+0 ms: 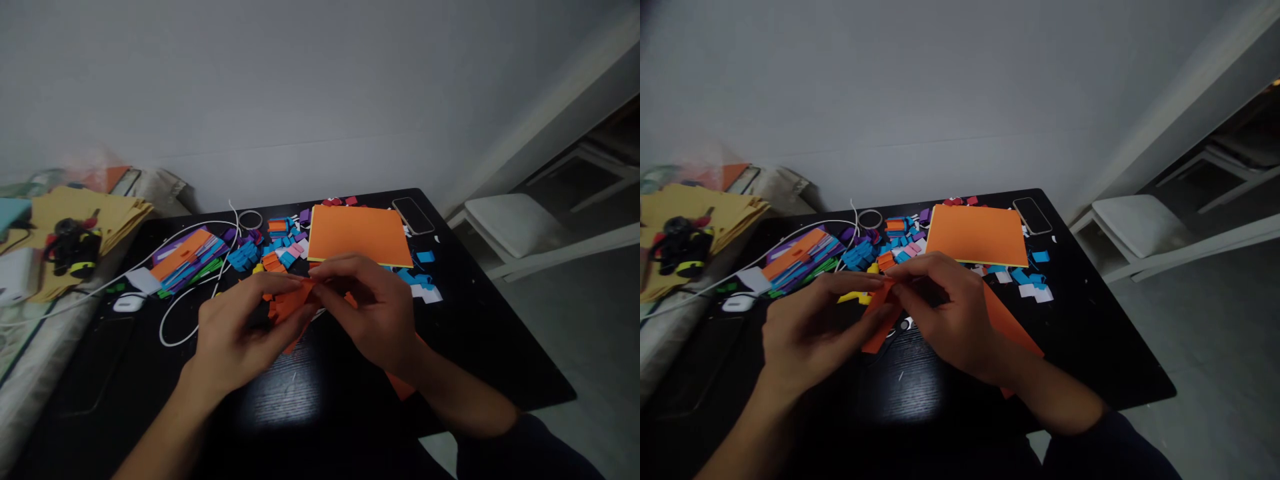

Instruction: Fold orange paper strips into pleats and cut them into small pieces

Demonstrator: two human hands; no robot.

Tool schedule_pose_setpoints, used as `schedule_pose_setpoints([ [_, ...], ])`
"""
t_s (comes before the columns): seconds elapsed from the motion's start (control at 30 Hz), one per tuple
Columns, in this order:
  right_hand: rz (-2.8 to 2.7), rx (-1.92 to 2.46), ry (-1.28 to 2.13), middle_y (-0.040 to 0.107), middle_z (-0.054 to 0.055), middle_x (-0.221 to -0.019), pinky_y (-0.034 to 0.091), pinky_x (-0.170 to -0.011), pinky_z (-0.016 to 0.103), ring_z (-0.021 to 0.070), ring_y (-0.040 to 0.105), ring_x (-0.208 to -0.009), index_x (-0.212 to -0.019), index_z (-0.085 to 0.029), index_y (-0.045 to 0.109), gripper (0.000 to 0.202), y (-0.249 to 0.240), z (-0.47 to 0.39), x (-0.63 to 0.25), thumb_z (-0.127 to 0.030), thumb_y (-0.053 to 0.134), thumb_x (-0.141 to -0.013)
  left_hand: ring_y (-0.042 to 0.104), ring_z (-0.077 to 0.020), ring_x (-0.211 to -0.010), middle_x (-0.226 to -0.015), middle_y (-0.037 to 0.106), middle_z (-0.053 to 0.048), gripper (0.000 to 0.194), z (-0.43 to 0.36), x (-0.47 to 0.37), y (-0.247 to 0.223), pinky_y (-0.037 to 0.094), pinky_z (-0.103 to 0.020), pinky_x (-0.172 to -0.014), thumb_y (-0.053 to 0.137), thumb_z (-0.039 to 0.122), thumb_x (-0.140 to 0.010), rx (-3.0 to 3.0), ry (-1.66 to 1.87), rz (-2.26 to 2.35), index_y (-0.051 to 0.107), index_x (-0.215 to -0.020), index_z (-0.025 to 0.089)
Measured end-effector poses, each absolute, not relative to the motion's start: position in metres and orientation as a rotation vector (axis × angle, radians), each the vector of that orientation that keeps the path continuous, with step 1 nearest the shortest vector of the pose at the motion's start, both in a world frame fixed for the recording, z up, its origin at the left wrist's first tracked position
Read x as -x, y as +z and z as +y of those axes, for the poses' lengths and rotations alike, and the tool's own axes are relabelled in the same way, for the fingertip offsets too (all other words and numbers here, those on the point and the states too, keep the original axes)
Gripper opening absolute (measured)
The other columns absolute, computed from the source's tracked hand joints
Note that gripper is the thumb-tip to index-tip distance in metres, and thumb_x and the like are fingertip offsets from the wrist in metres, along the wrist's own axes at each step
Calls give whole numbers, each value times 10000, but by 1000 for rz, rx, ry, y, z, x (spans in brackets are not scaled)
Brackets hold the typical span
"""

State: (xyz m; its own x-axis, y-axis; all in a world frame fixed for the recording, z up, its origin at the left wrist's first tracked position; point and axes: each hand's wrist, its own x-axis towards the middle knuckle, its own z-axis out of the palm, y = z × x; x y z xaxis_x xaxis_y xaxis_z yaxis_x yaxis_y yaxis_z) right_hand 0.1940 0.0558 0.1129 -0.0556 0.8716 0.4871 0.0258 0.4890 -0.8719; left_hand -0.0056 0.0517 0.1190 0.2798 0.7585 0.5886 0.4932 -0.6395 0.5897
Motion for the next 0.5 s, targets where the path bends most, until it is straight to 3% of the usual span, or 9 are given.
schedule_pose_setpoints([
  [0.5, -1522, 867, 852, 836, 1, -1083, 671, -886, 327, 165, 802, -934, -1127, -286, 807, 204, 111, 58, -195, -165, 788, -963, 794, -153, -771, -922, 830, 7, 134, 53, 2, 120, 656, -275, -711, 824, 265, -919, -2238, 1305, 1218, 742, -1022, 239],
])
